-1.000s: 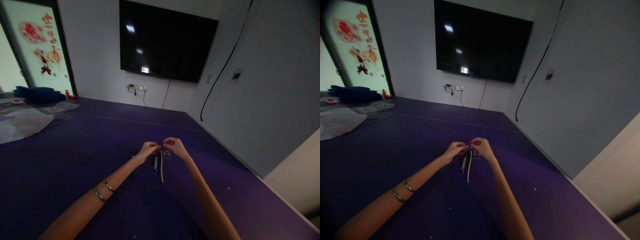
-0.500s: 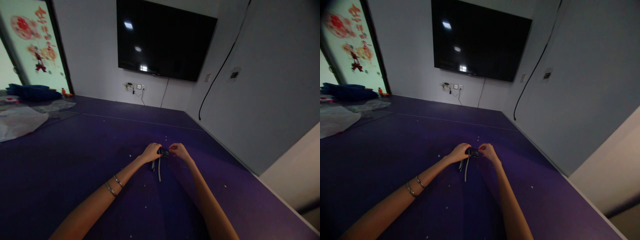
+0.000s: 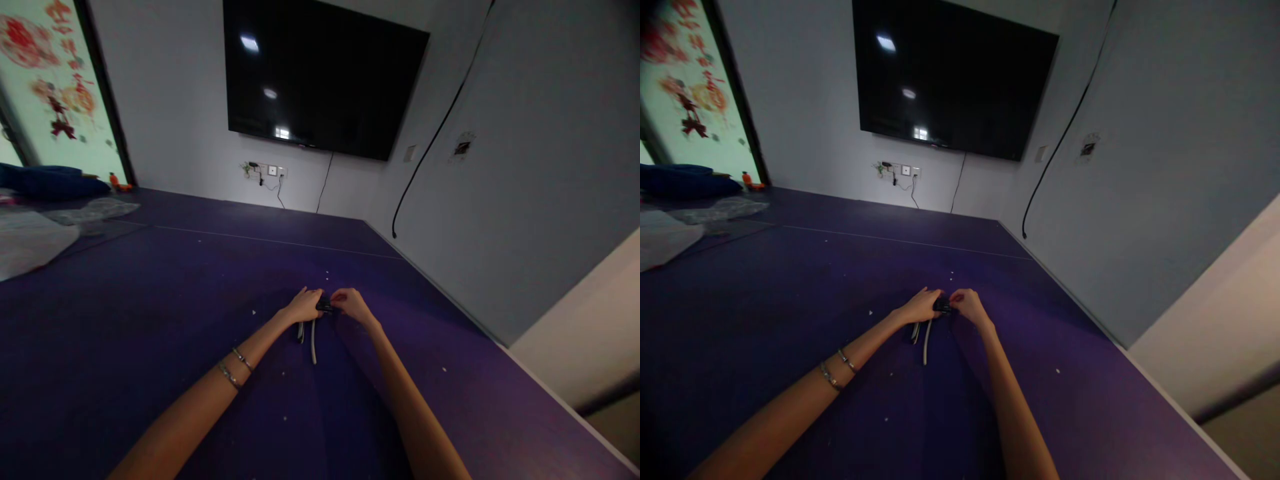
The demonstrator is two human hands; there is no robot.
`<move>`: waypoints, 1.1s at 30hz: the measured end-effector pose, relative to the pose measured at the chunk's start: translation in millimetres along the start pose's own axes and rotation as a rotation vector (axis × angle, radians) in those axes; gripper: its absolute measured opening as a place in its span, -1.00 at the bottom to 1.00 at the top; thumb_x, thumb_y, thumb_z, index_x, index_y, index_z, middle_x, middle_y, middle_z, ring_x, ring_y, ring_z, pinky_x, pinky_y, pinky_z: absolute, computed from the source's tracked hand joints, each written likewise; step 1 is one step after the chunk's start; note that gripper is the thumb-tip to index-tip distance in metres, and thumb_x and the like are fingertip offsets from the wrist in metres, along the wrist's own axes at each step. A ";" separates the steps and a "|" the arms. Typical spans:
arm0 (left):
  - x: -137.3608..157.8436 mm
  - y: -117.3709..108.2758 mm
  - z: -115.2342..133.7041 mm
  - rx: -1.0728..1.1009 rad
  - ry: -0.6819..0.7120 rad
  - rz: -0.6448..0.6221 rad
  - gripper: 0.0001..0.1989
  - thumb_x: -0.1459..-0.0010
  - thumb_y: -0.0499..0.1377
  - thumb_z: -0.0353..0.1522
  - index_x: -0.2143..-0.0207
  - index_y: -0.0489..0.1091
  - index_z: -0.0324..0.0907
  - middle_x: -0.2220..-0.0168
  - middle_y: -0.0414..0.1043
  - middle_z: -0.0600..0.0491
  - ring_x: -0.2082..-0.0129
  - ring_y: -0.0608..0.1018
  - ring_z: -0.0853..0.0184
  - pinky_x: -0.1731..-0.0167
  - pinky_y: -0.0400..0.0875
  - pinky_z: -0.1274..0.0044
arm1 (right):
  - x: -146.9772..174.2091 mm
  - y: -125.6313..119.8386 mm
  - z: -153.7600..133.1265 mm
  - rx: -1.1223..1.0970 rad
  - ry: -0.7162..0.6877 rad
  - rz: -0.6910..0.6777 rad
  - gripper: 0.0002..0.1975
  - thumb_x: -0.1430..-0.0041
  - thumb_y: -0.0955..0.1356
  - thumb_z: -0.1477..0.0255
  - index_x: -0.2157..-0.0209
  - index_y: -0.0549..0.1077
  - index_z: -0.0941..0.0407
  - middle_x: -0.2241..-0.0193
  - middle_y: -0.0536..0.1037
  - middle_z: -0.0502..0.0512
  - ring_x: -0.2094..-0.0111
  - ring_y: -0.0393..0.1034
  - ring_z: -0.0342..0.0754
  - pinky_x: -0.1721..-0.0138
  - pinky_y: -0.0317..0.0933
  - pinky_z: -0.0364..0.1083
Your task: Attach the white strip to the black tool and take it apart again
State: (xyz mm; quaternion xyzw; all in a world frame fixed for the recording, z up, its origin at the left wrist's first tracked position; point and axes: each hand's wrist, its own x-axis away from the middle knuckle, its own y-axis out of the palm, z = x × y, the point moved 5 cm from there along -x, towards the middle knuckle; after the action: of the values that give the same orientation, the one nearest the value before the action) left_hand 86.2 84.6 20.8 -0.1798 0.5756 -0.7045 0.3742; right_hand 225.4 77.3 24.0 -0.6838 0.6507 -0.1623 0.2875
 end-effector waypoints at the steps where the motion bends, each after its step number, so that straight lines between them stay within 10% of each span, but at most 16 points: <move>1: 0.7 -0.4 0.1 0.001 0.001 0.004 -0.46 0.04 0.14 -0.33 -0.03 0.16 -0.29 0.04 0.37 -0.15 0.00 0.39 0.17 -0.11 0.03 0.27 | 0.1 0.2 0.1 0.003 0.000 0.003 -0.87 0.14 0.34 0.50 0.45 0.49 0.20 0.55 0.50 0.05 0.53 0.35 -0.14 0.62 0.16 -0.24; 33: 0.2 2.6 1.5 -0.047 0.054 0.044 -0.55 0.01 0.16 -0.31 0.03 0.22 -0.23 0.02 0.35 -0.10 -0.03 0.35 0.17 -0.11 -0.02 0.25 | -10.4 12.7 9.2 0.324 -0.191 0.039 -0.80 0.06 0.31 0.58 0.41 0.57 0.18 0.39 0.54 0.14 0.37 0.39 -0.07 0.30 0.22 -0.16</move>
State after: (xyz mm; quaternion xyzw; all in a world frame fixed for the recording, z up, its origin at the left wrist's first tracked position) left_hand 87.9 83.2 18.8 -0.1567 0.6057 -0.6870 0.3697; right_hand 219.7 89.3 10.7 -0.6281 0.5990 -0.1937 0.4573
